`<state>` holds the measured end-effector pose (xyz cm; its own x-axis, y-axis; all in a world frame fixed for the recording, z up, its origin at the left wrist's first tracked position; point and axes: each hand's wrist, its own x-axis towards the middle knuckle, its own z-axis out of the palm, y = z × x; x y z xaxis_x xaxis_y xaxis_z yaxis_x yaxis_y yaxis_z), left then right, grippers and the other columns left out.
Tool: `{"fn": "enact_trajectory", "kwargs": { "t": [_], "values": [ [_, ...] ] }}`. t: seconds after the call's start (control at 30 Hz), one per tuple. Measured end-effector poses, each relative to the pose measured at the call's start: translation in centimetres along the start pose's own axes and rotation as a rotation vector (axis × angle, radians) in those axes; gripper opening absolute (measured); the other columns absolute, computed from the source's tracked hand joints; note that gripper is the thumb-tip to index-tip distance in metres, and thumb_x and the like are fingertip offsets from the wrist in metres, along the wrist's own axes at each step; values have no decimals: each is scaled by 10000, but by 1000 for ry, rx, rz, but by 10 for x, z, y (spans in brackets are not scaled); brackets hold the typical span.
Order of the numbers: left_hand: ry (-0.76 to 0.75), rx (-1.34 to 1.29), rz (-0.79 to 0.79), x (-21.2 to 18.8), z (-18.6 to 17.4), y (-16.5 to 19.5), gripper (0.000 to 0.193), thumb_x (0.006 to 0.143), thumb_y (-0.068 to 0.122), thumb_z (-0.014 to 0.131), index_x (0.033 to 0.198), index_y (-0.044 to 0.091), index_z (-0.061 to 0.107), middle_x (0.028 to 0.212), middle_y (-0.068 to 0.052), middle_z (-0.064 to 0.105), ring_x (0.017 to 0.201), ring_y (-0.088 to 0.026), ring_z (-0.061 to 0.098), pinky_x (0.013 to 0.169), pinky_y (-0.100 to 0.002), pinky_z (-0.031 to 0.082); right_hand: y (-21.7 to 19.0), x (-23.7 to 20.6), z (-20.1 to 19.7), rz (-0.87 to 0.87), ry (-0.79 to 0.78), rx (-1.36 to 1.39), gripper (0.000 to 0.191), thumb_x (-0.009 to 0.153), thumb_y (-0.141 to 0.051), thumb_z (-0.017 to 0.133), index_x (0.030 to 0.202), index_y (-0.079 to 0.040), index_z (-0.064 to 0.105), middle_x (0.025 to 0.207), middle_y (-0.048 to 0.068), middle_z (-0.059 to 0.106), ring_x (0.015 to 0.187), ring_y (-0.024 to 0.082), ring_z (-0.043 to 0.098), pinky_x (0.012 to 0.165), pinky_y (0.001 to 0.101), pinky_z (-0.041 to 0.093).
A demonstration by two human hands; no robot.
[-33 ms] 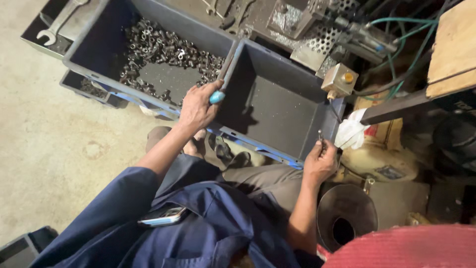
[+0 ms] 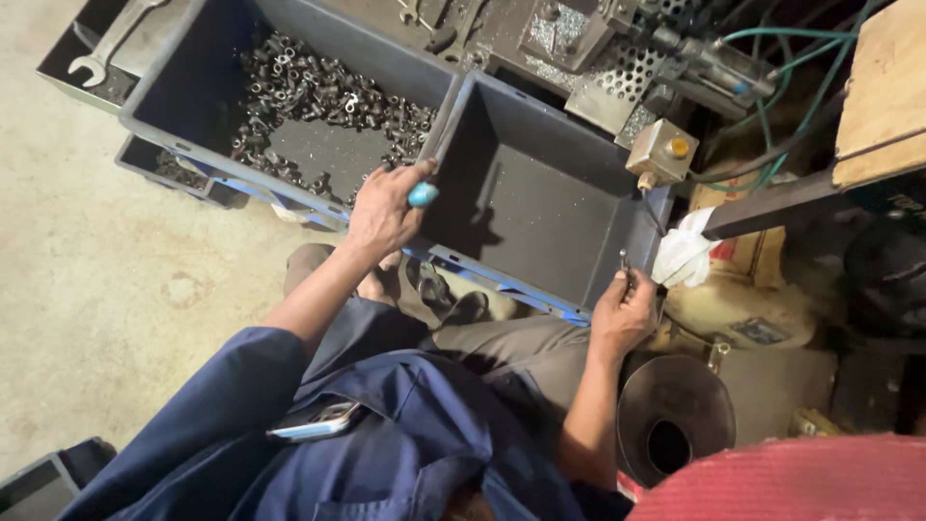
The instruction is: The person sits on the floor and uses a screwdriver to pick up small metal parts from a bin, then places them into a second bin. The person repeats this action continuously, moving parts one by one between the two bins.
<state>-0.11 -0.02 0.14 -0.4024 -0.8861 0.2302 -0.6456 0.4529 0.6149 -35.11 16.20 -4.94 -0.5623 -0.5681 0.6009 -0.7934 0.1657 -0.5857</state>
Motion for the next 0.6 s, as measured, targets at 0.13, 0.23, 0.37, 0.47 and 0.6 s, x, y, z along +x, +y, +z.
{"fn": "enact_trajectory", "kwargs": {
  "t": [0.13,0.23,0.37,0.47,0.6],
  "values": [
    [10,76,188,-1,0,11,694,801,180,720,1462,120,518,1293,-123,642,1150,-322,618,1110,-531,381,0,1,0,-13,-5,-33,78,982,-67,721,1042,-27,690,850,123,716,729,248,713,681,375,555],
    [9,98,218,3,2,15,732,768,185,725,1465,110,514,1251,-124,647,1124,-330,622,1094,-543,381,11,2,4,-7,-3,-1,92,1003,-52,706,1080,-12,676,914,137,720,770,232,726,701,352,569],
    [46,78,228,-9,-3,6,650,824,173,720,1450,116,555,1174,-109,675,1091,-315,637,1084,-499,426,31,-9,7,128,-60,179,123,1025,-44,670,1135,5,649,970,104,752,845,168,744,780,311,584],
    [91,-41,118,-10,-10,14,440,901,183,714,1335,137,664,1109,-104,727,939,-368,639,907,-449,516,35,-9,5,162,-32,457,150,1052,-38,655,1183,27,621,1064,111,722,960,151,708,874,293,580],
    [257,-260,245,19,-12,36,305,913,209,743,1194,92,718,1060,-162,735,953,-386,708,826,-442,570,14,-30,10,254,-91,568,189,1023,-56,662,1189,28,628,1029,111,706,898,135,686,831,264,570]
  ]
}}
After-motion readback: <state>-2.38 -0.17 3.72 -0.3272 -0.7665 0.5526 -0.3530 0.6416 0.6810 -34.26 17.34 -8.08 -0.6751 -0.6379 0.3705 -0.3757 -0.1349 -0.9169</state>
